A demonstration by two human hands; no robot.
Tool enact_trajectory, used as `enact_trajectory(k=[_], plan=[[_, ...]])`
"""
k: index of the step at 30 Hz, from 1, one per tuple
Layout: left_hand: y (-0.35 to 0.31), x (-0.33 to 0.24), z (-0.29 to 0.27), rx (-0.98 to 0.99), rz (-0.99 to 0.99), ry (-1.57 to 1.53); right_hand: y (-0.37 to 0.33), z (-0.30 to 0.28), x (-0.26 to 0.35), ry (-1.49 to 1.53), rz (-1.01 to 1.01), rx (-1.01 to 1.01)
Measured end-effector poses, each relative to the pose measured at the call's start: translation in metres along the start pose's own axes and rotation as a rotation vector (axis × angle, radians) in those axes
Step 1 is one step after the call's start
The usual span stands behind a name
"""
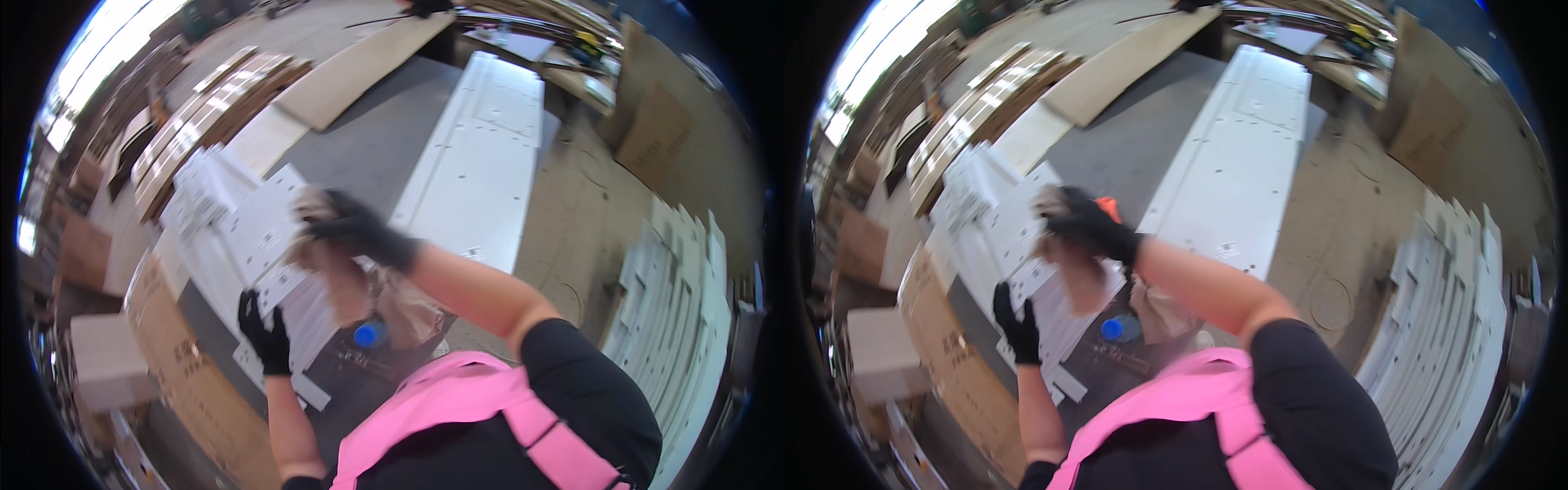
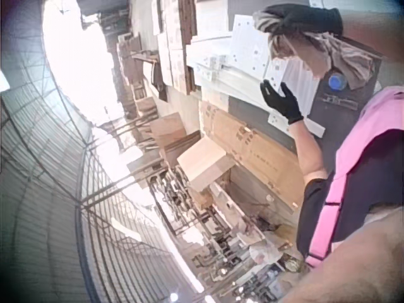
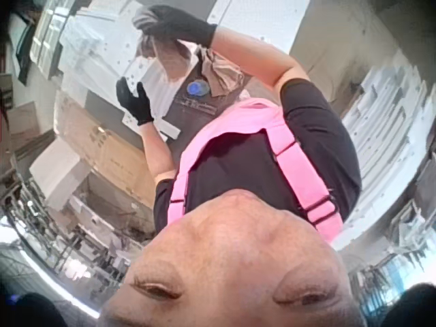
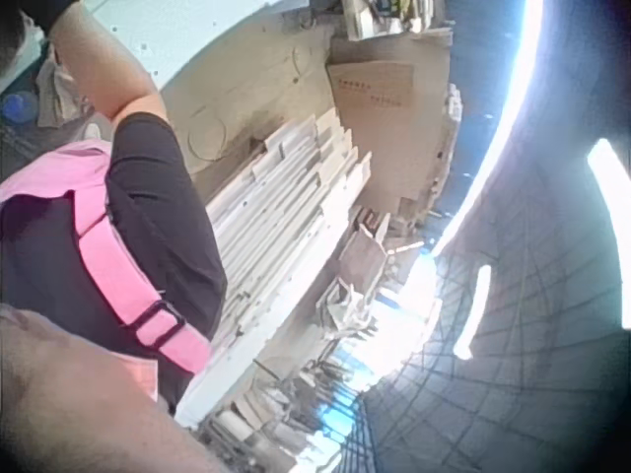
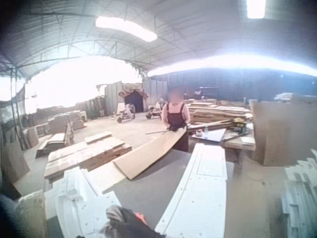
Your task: The person handles white perforated panels and cardboard sheets on a workbench, aligning and stacking them with a coworker. They use a cloth to wipe surfaces and a utility knife to cut cardboard, then place panels into a cardboard box.
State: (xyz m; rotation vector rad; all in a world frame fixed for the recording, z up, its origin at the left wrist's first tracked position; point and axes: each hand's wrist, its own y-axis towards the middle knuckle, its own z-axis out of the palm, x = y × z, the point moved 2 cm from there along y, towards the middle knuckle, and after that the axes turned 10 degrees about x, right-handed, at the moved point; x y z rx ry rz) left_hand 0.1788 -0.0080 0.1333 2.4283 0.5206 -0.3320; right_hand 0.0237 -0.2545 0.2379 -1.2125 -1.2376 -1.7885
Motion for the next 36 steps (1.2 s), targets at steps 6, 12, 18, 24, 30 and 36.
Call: enact_trajectory(k=[6, 12, 18, 24, 30, 36], plan=[[-0.026, -0.069, -0.053, -0.193, -0.111, -0.054, 0.013, 0.011, -0.034, -0.809, 0.253, -0.061], [-0.051, -0.179, -0.031, 0.168, 0.237, -0.228, -0.161, -0.057, -0.052, -0.349, 0.197, -0.316], [-0.08, -0.263, 0.093, 0.542, -0.018, -0.685, -0.381, -0.18, -0.068, 0.106, 0.707, -0.877], [-0.101, -0.303, 0.224, 0.692, 0.266, -0.154, -0.444, -0.239, -0.126, 0.478, 0.884, -0.772], [-0.076, -0.246, 0.228, 0.857, -0.009, 0.4, -0.384, -0.231, -0.168, 0.869, 0.698, -0.616], [-0.041, -0.211, 0.24, 0.956, -0.456, 0.407, -0.371, -0.224, -0.187, 0.911, 0.543, -0.719]])
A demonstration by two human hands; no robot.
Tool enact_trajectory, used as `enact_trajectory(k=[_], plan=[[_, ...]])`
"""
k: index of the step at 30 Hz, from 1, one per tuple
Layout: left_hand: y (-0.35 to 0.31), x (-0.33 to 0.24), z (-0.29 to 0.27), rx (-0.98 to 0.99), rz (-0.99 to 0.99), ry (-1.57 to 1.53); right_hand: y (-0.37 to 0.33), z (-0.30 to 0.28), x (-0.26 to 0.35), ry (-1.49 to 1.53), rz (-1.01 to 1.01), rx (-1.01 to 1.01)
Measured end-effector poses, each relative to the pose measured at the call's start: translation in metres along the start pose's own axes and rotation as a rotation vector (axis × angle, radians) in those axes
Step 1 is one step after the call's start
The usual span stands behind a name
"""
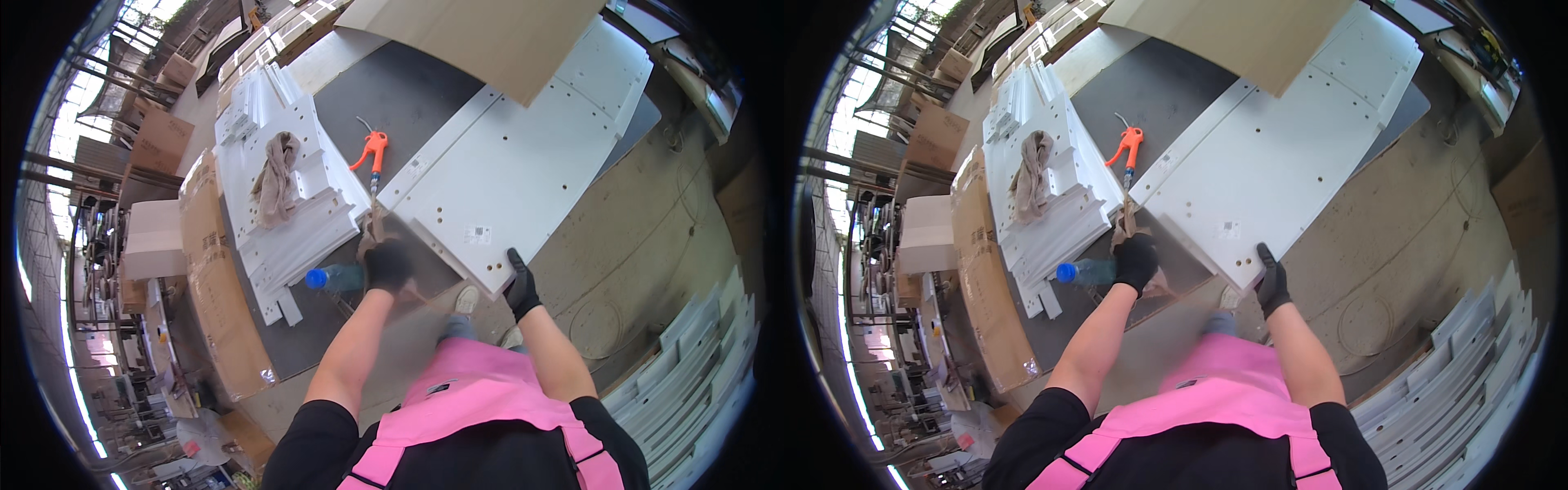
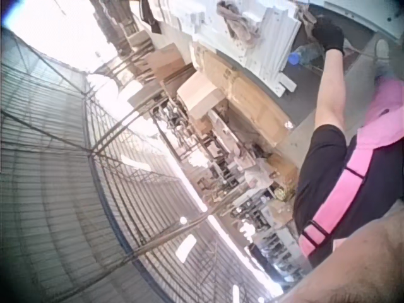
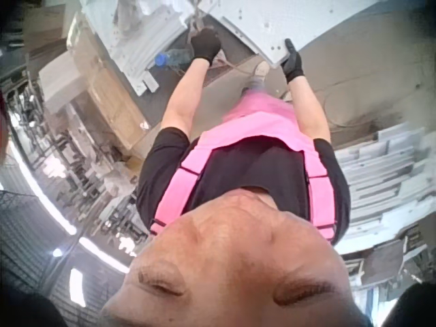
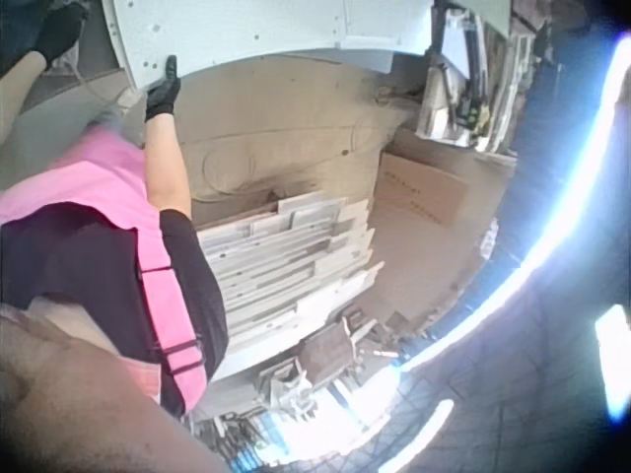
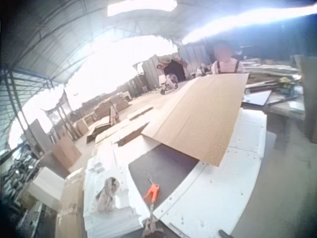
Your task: The person handles white perforated panels and cardboard sheets on a workbench, aligning and stacking them with a coworker. They use a cloth to wipe surfaces and a utility knife to cut cardboard, then place panels into a cardboard box.
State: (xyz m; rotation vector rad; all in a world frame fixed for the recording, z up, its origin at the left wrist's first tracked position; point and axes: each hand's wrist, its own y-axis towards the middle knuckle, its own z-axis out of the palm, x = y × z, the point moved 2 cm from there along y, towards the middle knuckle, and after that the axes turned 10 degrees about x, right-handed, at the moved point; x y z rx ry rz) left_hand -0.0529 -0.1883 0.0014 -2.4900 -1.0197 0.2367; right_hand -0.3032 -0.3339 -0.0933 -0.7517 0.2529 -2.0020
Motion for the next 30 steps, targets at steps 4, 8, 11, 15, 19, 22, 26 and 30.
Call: enact_trajectory(k=[4, 8, 11, 15, 19, 22, 26, 30], plan=[[0.038, 0.006, -0.031, -0.659, 0.303, -0.466, -0.013, -0.006, 0.005, -0.056, -0.059, -0.11], [0.104, -0.002, -0.036, -0.65, 0.396, -0.404, -0.044, -0.011, 0.024, -0.159, -0.07, -0.165], [0.145, -0.022, -0.014, -0.079, 0.39, -0.437, -0.071, -0.027, 0.045, -0.239, -0.081, -0.223], [0.131, -0.055, 0.01, 0.133, 0.467, -0.656, -0.099, -0.053, 0.066, -0.303, -0.083, -0.268], [0.094, -0.073, 0.015, 0.211, 0.394, -0.869, -0.12, -0.07, 0.076, -0.398, -0.022, -0.268], [0.071, -0.077, 0.018, 0.211, 0.372, -0.794, -0.137, -0.076, 0.078, -0.422, -0.009, -0.257], [0.037, -0.076, 0.041, 0.217, 0.351, -0.825, -0.167, -0.086, 0.075, -0.418, 0.027, -0.242], [0.0, -0.068, 0.073, 0.245, 0.234, -0.835, -0.197, -0.1, 0.07, -0.439, 0.066, -0.222]])
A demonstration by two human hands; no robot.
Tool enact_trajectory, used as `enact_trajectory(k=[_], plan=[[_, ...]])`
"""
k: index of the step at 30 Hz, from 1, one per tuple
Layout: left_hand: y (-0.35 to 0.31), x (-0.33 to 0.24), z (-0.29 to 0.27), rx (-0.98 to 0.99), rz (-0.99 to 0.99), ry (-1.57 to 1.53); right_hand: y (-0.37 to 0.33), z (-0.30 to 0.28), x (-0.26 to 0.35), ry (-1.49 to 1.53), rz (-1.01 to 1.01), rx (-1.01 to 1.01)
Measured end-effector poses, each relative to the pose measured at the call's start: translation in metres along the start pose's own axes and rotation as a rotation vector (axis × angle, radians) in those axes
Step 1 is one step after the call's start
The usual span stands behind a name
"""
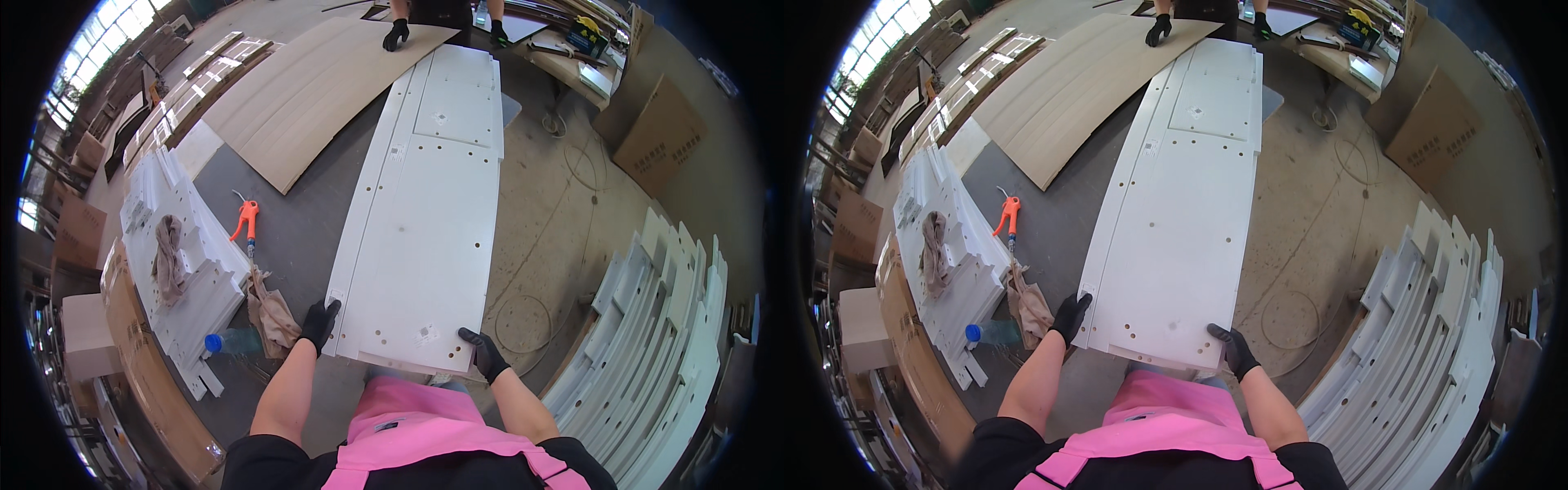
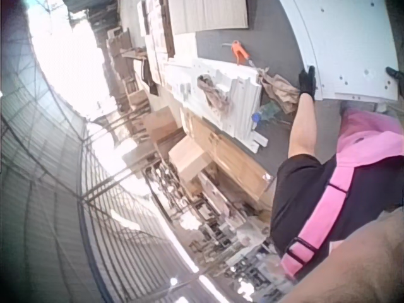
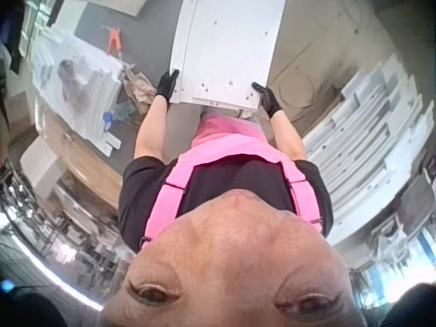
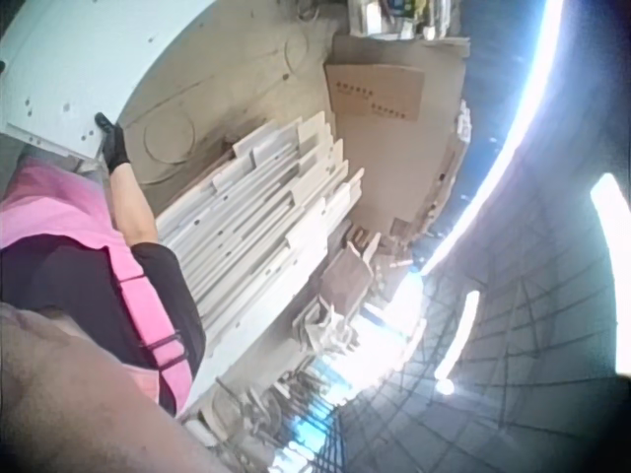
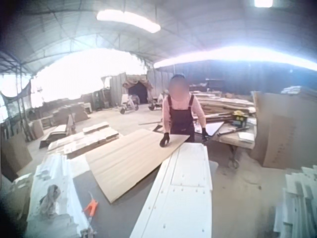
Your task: The person handles white perforated panels and cardboard sheets on a workbench, aligning and stacking them with a coworker. They use a cloth to wipe surfaces and a utility knife to cut cardboard, then place panels into a cardboard box.
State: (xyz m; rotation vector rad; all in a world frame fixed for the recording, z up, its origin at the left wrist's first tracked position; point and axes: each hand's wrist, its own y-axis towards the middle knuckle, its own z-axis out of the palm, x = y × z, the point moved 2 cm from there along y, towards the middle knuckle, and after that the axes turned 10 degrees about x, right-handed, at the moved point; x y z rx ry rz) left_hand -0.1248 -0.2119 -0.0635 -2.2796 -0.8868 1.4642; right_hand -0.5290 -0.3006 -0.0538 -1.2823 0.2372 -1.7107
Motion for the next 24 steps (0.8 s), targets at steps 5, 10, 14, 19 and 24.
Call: enact_trajectory(k=[5, 10, 14, 19, 24], plan=[[-0.051, 0.004, 0.021, 0.014, -0.117, -0.227, -0.024, -0.011, -0.017, 0.002, 0.017, 0.02], [-0.091, -0.01, 0.031, 0.036, -0.257, -0.198, -0.042, -0.013, -0.031, -0.013, -0.016, -0.006], [-0.103, -0.005, 0.028, 0.376, -0.192, -0.172, -0.059, -0.018, -0.043, -0.014, -0.022, -0.047], [-0.098, 0.005, 0.032, 0.662, -0.311, -0.542, -0.079, -0.019, -0.064, 0.011, -0.049, -0.092], [-0.097, 0.006, 0.042, 0.404, -0.162, -0.616, -0.09, -0.009, -0.083, 0.013, -0.038, -0.098]])
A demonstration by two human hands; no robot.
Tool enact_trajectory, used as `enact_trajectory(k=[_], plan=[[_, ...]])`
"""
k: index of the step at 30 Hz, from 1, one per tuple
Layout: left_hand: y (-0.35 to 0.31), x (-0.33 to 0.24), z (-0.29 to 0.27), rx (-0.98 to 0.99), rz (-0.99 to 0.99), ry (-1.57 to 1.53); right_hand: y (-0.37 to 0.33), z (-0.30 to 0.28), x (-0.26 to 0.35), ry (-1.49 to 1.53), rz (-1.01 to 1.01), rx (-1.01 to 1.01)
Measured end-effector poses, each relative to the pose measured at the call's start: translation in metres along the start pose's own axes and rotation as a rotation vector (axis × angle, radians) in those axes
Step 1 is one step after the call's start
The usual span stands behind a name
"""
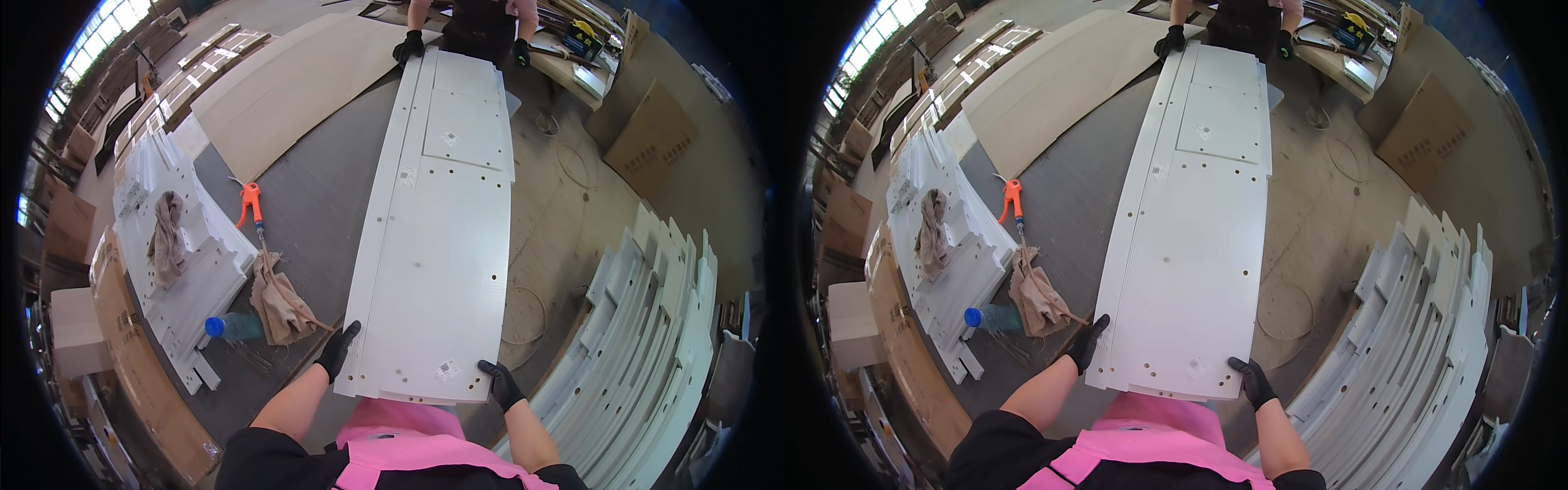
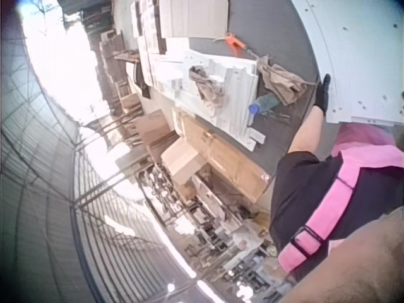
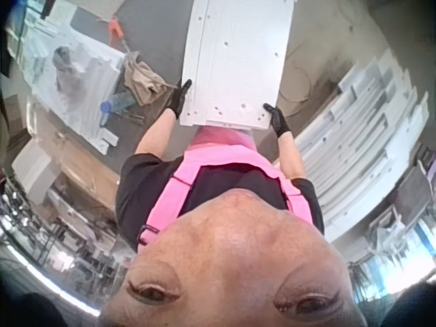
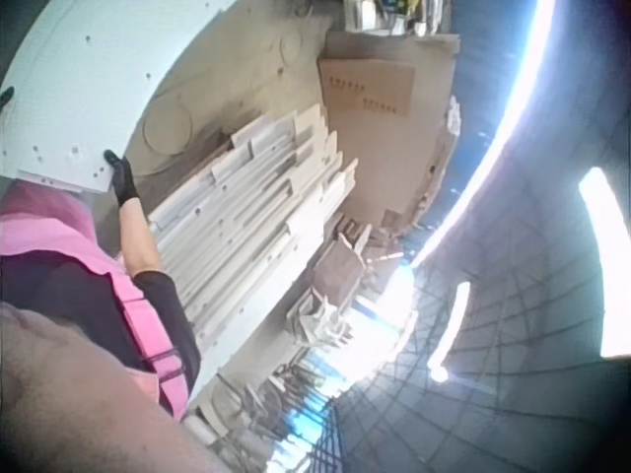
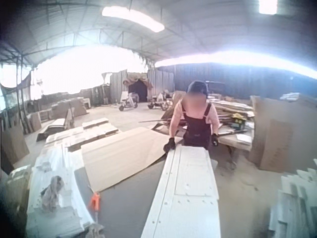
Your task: The person handles white perforated panels and cardboard sheets on a workbench, aligning and stacking them with a coworker. They use a cloth to wipe surfaces and a utility knife to cut cardboard, then place panels into a cardboard box.
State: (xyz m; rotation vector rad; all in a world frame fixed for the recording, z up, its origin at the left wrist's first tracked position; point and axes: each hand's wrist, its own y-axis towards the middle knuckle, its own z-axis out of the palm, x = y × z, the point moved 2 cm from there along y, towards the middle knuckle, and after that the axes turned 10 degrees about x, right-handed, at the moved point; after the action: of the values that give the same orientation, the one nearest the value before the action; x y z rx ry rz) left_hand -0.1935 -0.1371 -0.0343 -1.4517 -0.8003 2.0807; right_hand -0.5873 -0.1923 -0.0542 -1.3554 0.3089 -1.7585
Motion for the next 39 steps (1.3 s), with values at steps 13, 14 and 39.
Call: enact_trajectory(k=[13, 14, 39], plan=[[-0.046, 0.057, 0.024, -0.07, 0.021, -0.008, -0.051, -0.008, -0.033, 0.032, 0.046, 0.016], [-0.05, 0.064, 0.027, -0.073, 0.046, 0.003, -0.057, -0.01, -0.035, 0.022, 0.061, 0.016], [-0.135, 0.158, -0.012, -0.092, 0.034, 0.007, -0.141, 0.037, -0.139, 0.063, -0.023, -0.02]])
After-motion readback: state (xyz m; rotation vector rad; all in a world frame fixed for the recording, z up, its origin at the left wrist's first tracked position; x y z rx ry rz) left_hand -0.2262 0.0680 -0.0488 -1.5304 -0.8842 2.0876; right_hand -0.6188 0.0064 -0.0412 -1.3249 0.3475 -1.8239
